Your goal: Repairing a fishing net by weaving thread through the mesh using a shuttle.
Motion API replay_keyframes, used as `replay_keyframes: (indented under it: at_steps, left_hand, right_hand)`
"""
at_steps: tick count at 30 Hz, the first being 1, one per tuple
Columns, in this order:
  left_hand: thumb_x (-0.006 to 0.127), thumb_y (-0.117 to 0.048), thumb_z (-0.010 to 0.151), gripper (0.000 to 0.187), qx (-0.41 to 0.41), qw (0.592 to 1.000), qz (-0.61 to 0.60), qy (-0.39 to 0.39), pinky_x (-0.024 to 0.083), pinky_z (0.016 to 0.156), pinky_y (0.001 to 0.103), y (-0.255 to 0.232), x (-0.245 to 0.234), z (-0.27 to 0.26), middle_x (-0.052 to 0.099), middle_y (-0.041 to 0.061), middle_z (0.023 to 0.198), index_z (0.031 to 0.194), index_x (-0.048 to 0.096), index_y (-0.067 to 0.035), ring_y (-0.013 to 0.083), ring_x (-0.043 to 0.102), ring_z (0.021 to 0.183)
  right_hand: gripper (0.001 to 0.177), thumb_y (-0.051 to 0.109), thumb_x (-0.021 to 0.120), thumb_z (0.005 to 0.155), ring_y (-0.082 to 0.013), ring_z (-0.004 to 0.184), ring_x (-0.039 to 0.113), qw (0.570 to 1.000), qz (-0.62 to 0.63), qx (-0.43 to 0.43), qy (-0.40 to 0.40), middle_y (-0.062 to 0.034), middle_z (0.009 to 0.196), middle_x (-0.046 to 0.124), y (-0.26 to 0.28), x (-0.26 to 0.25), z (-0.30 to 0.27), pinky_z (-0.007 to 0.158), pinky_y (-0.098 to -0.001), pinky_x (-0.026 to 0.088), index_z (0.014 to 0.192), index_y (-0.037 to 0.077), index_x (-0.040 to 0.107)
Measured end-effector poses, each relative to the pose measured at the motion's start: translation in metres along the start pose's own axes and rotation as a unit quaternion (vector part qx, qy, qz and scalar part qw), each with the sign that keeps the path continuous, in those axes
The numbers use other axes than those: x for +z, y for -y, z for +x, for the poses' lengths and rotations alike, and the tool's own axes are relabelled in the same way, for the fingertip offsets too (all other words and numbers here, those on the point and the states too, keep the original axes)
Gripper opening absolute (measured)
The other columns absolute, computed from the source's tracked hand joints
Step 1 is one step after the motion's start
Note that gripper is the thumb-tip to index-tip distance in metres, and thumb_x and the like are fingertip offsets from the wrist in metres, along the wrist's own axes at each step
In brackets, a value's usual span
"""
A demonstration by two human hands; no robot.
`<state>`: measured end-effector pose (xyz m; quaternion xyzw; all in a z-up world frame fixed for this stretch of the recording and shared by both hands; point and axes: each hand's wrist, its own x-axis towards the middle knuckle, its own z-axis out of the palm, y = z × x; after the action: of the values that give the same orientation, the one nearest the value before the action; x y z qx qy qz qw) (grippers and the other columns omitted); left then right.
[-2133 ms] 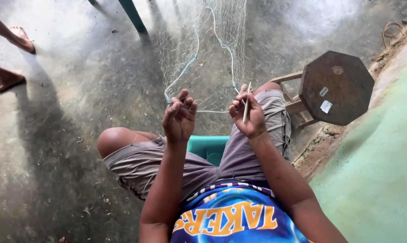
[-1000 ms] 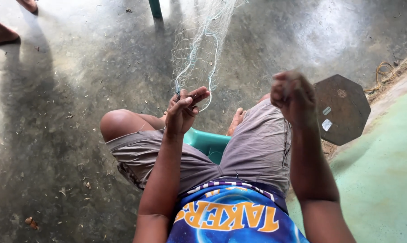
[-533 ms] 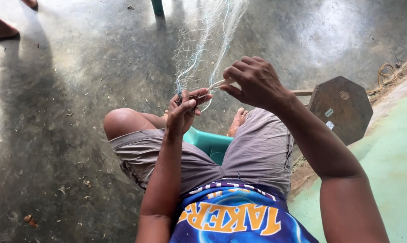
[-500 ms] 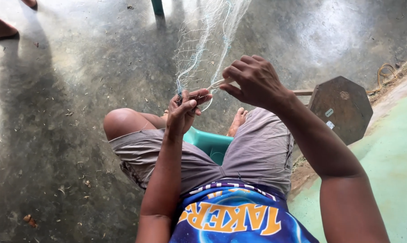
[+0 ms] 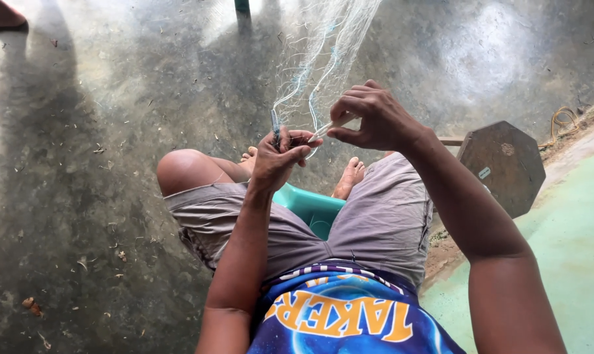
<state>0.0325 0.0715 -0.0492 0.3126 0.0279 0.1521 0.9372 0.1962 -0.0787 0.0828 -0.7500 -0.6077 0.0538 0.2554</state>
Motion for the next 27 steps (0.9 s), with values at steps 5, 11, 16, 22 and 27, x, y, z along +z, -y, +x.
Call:
replay_keyframes:
  at_steps: [5,11,16,22,27]
  left_hand:
    - [0.076,0.014,0.086,0.044,-0.006,1.0,-0.021,0.013,0.058,0.052,0.024,0.002,-0.003,0.001,0.071,0.034,0.109,0.075,0.041,-0.01,0.0384,0.077,0.097]
    - [0.079,0.011,0.084,0.045,-0.006,0.999,-0.041,0.021,0.059,0.053,0.026,0.02,-0.014,0.006,0.069,0.037,0.112,0.073,0.041,-0.009,0.0417,0.076,0.099]
    - [0.075,0.014,0.086,0.046,-0.005,0.996,-0.075,0.038,0.054,0.052,0.026,0.035,-0.027,0.01,0.067,0.034,0.096,0.078,0.036,-0.009,0.0383,0.075,0.088]
    - [0.074,0.012,0.087,0.043,-0.032,0.999,-0.018,-0.004,0.061,0.067,0.033,0.017,-0.004,0.006,0.069,0.037,0.113,0.073,0.039,-0.008,0.0367,0.074,0.097]
    - [0.07,0.006,0.093,0.033,-0.076,0.994,-0.085,-0.002,0.066,0.072,0.031,0.02,0.003,0.006,0.07,0.033,0.118,0.079,0.043,-0.007,0.0423,0.073,0.107]
  right_hand:
    - [0.023,0.027,0.085,0.086,-0.0305,0.081,0.067,0.998,0.027,-0.04,-0.029,-0.0078,0.09,0.067,-0.009,0.015,-0.005,0.077,-0.0411,0.048,0.094,0.012,0.069]
    - [0.051,0.048,0.087,0.085,-0.0332,0.092,0.064,0.982,0.013,-0.072,-0.172,-0.0125,0.106,0.06,0.003,0.054,-0.014,0.081,-0.0426,0.054,0.114,0.011,0.067]
    - [0.034,0.036,0.088,0.086,-0.0278,0.086,0.057,0.968,0.015,-0.108,-0.228,-0.0093,0.106,0.055,0.035,0.081,-0.014,0.08,-0.0417,0.054,0.108,0.014,0.075]
    - [0.007,0.021,0.082,0.092,-0.0296,0.101,0.059,0.943,-0.065,-0.104,-0.31,-0.0087,0.11,0.064,0.075,0.073,-0.025,0.099,-0.0486,0.047,0.098,0.017,0.081]
    - [0.022,0.016,0.062,0.103,-0.0382,0.096,0.073,0.89,0.316,-0.032,-0.328,-0.0219,0.106,0.074,0.157,0.095,-0.052,0.095,-0.0575,0.055,0.105,0.0,0.077]
